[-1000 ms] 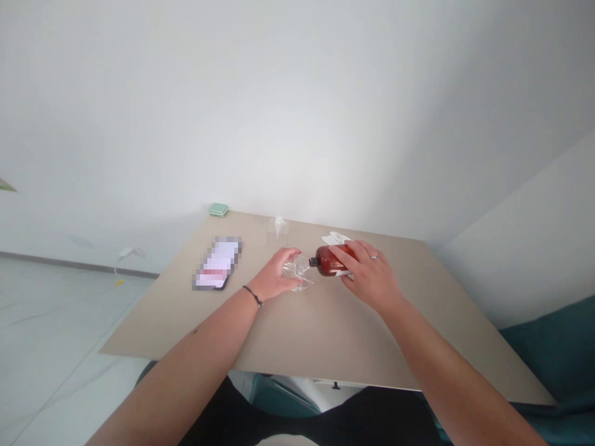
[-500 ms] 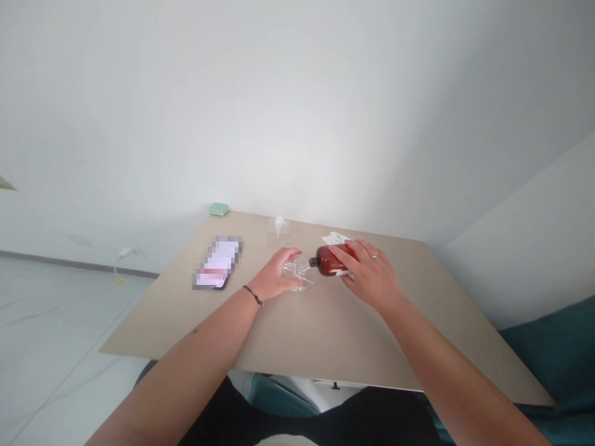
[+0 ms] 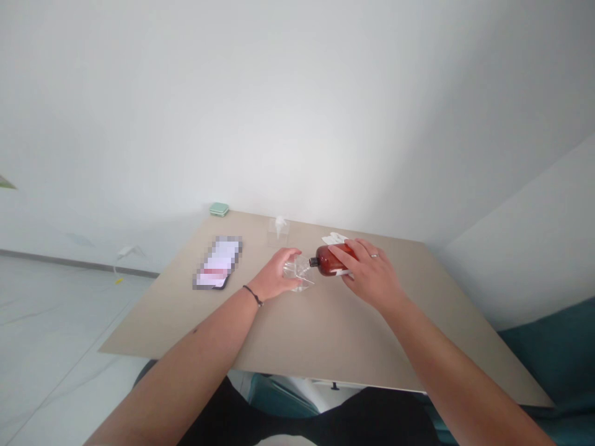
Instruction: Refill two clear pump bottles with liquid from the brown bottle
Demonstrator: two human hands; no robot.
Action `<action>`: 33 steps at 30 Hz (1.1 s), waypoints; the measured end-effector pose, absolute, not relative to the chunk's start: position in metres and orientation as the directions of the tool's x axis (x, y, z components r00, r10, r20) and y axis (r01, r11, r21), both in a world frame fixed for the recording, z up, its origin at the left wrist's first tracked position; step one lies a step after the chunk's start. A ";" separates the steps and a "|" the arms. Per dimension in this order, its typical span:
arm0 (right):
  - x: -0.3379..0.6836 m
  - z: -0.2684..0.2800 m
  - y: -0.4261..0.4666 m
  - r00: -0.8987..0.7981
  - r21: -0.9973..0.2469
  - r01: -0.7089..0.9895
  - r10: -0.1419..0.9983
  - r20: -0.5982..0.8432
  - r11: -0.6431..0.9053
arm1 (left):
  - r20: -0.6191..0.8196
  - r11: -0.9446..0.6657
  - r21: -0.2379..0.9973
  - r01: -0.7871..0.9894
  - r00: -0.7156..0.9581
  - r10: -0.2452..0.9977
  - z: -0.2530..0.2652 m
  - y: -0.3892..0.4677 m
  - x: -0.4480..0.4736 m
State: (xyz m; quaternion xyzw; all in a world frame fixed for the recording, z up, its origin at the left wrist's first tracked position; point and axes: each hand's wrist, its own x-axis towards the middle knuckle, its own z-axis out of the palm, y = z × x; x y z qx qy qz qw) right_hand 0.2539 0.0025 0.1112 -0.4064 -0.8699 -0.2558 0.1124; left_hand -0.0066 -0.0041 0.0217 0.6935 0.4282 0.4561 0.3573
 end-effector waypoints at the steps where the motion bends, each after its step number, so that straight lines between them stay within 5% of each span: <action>1: 0.254 0.111 0.002 -0.645 0.358 0.764 0.650 0.402 0.537 | 0.324 -0.376 0.887 0.269 0.218 0.921 0.022 -0.004 -0.007; 23: 0.255 0.111 0.003 -0.632 0.336 0.774 0.678 0.375 0.536 | 0.311 -0.354 0.904 0.242 0.198 0.930 0.022 -0.005 -0.006; 33: 0.255 0.099 0.004 -0.569 0.187 0.819 0.732 0.374 0.542 | 0.323 -0.359 0.910 0.209 0.185 0.928 0.022 -0.003 -0.005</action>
